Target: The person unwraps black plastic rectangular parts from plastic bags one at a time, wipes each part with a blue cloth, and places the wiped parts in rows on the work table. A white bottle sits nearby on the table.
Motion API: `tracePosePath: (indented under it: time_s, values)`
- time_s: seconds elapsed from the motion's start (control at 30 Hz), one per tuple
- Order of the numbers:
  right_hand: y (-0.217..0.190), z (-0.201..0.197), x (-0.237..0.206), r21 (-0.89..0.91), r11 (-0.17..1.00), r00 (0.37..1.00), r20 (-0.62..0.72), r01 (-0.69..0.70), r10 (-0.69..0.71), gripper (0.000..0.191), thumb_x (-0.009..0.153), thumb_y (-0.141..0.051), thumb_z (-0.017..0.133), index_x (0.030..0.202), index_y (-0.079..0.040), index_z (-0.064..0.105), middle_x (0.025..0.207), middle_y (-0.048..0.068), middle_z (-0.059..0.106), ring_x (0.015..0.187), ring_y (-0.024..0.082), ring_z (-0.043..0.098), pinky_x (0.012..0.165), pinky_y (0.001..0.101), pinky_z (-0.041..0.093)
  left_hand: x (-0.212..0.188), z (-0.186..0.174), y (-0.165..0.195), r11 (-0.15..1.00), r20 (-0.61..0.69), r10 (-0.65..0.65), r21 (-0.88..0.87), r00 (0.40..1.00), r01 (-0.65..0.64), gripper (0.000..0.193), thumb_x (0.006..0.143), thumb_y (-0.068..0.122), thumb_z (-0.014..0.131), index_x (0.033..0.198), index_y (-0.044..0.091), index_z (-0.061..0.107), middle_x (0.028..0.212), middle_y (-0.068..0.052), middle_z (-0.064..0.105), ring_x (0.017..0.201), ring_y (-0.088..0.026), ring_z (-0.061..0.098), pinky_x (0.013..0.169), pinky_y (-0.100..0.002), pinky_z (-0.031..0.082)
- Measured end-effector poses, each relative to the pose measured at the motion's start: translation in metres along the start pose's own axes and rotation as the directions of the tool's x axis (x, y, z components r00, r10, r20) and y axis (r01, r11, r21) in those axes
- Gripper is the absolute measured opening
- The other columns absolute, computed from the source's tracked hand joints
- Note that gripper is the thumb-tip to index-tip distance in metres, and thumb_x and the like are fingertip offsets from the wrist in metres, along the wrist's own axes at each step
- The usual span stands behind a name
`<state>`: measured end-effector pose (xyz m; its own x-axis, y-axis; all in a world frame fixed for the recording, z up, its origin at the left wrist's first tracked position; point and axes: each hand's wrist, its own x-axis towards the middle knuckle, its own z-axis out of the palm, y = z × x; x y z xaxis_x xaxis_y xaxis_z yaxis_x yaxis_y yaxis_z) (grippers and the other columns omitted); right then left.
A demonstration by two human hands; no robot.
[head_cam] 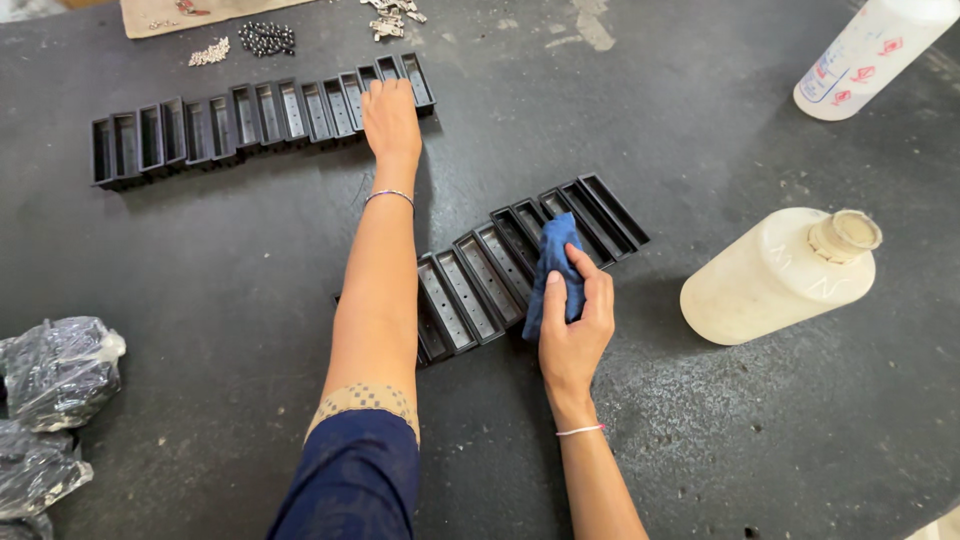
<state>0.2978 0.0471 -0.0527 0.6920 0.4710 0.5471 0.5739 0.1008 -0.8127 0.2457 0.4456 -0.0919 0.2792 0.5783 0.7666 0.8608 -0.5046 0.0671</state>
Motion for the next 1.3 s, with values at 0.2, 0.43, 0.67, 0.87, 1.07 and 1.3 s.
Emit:
tracePosePath:
  time_s: [0.2,0.43,0.67,0.87,1.07,1.3]
  values:
    - [0.005,0.001,0.004,0.024,1.0,0.999,-0.036,-0.008,0.009,0.028,0.101,-0.01,0.064,0.127,-0.001,0.066,0.119,0.013,0.067,0.109,0.025,0.065,0.1,0.0348,0.049,0.0,-0.037,-0.002,0.976,0.061,0.045,-0.218,0.997,-0.031,0.044,0.072,0.016,0.086,0.109,0.011,0.062,0.108,-0.01,0.061,0.103,-0.031,0.059,0.085,-0.047,0.042]
    - [0.022,0.006,0.015,0.105,0.991,0.995,-0.07,0.083,-0.076,0.031,0.102,-0.005,0.063,0.133,0.002,0.063,0.132,0.016,0.065,0.124,0.029,0.062,0.112,0.0395,0.045,-0.051,-0.146,-0.027,0.923,0.047,-0.165,-0.344,0.985,0.171,0.038,0.085,0.016,0.083,0.109,0.007,0.055,0.111,-0.011,0.06,0.105,-0.036,0.061,0.084,-0.048,0.048]
    - [0.04,0.018,0.027,0.188,0.976,0.991,-0.101,0.109,-0.091,0.031,0.102,-0.005,0.064,0.133,0.003,0.063,0.133,0.016,0.065,0.126,0.03,0.062,0.115,0.0408,0.044,-0.187,-0.235,-0.055,0.703,0.598,-0.507,-0.13,0.621,0.7,0.046,0.089,0.045,0.079,0.085,0.002,0.063,0.096,-0.02,0.064,0.09,-0.034,0.067,0.081,-0.045,0.052]
    - [0.032,0.028,0.024,0.245,0.96,0.99,-0.065,0.135,-0.123,0.03,0.102,-0.004,0.063,0.132,0.003,0.063,0.133,0.015,0.065,0.126,0.03,0.061,0.114,0.0402,0.044,-0.234,-0.218,-0.031,0.507,0.529,-0.522,-0.439,0.67,0.742,0.028,0.088,0.027,0.075,0.086,0.003,0.062,0.082,-0.016,0.068,0.075,-0.025,0.063,0.068,-0.04,0.053]
    - [-0.004,0.041,0.002,0.354,0.925,0.977,0.105,0.136,-0.184,0.03,0.103,-0.005,0.063,0.132,0.003,0.063,0.133,0.015,0.065,0.126,0.027,0.061,0.113,0.038,0.044,-0.266,-0.258,-0.044,-0.412,0.724,-0.401,-0.69,0.561,0.595,0.018,0.1,0.024,0.06,0.092,0.011,0.052,0.098,-0.004,0.064,0.08,-0.016,0.064,0.065,-0.035,0.058]
    - [-0.059,0.029,-0.05,0.43,0.892,0.818,0.457,0.141,-0.35,0.031,0.101,-0.004,0.064,0.131,0.001,0.064,0.127,0.014,0.067,0.12,0.025,0.064,0.106,0.0344,0.047,-0.266,-0.298,-0.026,-0.57,0.721,-0.234,-0.645,0.652,0.509,0.042,0.108,0.038,0.051,0.148,0.025,0.054,0.107,-0.006,0.064,0.084,-0.013,0.064,0.069,-0.03,0.058]
